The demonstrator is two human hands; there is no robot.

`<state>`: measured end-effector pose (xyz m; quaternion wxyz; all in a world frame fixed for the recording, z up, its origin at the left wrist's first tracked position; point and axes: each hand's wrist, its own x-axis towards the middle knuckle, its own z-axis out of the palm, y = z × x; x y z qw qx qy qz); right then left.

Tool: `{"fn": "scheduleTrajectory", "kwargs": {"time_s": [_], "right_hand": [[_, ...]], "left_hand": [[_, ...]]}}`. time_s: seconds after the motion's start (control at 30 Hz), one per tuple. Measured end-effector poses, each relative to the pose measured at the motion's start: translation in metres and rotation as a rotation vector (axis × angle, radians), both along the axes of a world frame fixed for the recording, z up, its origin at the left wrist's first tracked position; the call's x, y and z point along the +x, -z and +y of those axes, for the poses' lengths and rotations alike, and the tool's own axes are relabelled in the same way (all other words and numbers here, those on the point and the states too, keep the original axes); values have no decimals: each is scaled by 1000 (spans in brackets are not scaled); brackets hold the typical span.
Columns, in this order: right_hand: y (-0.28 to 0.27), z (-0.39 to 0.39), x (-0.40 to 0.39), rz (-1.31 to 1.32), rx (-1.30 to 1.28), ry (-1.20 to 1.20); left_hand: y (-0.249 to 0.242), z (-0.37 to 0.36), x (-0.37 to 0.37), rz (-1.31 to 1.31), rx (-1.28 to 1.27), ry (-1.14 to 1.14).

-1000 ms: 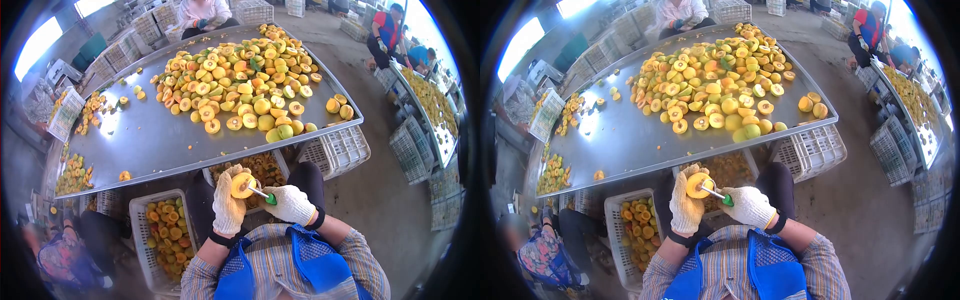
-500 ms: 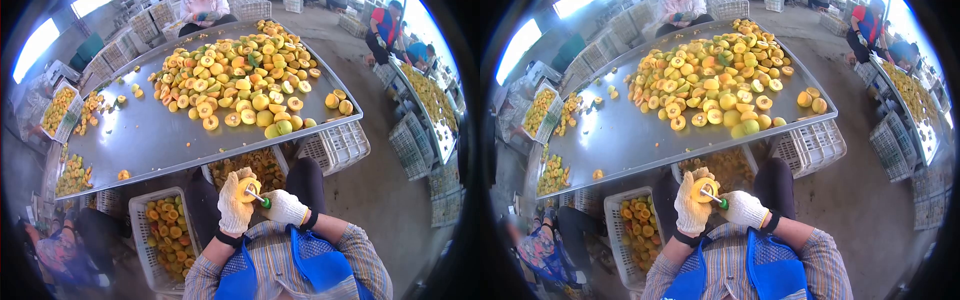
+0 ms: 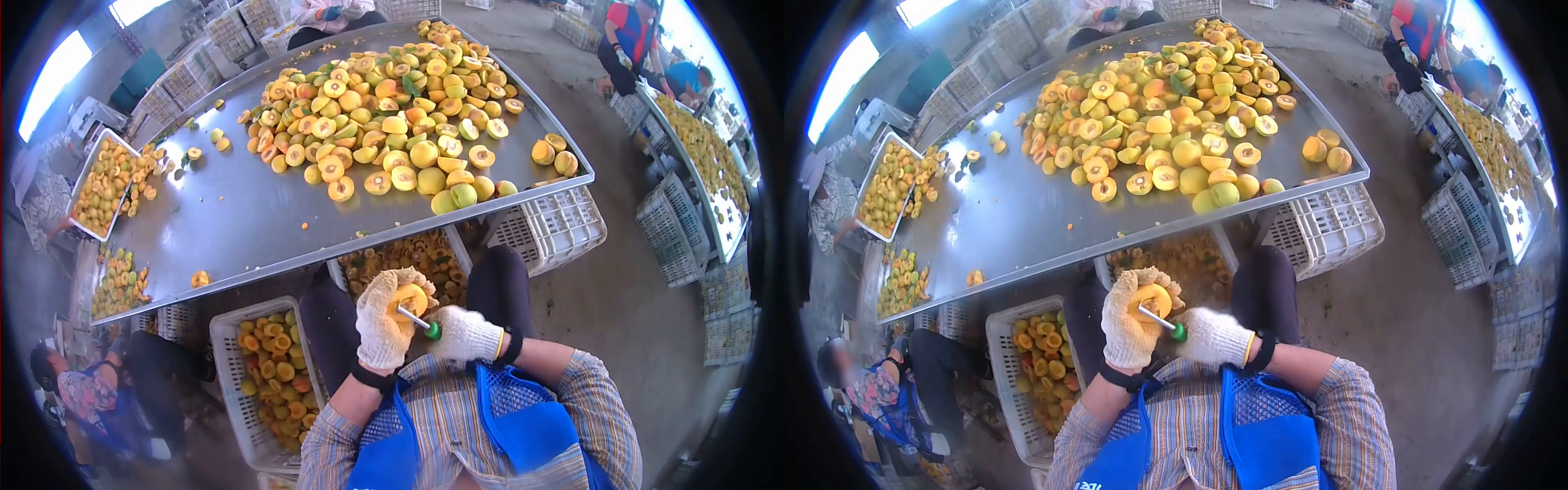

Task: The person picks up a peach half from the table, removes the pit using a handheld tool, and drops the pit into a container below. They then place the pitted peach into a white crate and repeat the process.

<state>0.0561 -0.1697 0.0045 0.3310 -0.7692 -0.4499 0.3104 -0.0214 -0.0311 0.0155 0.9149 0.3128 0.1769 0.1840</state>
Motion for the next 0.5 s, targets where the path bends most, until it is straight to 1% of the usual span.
{"fn": "scheduleTrajectory", "kwargs": {"time_s": [0.03, 0.07, 0.1, 0.17, 0.2, 0.23, 0.3, 0.33, 0.37, 0.43, 0.47, 0.5], "right_hand": [[-5, 0, -4, 249, -58, -34], [-1, 2, -6, 227, 17, -27], [1, 2, -4, 225, 15, -28], [2, 3, 5, -309, -11, 36], [10, 6, 17, -229, 128, -3], [12, 6, 13, -228, 126, -4], [6, 8, 4, -165, -113, 24], [4, 7, 4, -24, -147, -102], [21, 8, -1, 65, 48, -91], [52, 11, -2, 128, 233, -83], [41, 11, -1, 133, 230, -81], [19, 12, 3, -16, 63, -21]], "left_hand": [[-1, 3, 1, -32, -59, 57], [-1, 3, 3, -36, -68, 53], [-1, 4, 5, -38, -70, 52], [-3, 3, 7, 35, 117, -31], [-4, 0, 9, 78, 164, -90], [-6, 1, 8, 80, 162, -91], [-10, 5, 6, 90, 185, -20], [-1, 9, 5, -18, 170, 12], [0, 10, 5, -15, 168, 11], [4, 11, 6, -68, 108, 29], [7, 12, 6, -93, 144, 23], [6, 9, 7, -90, 142, 23]]}}
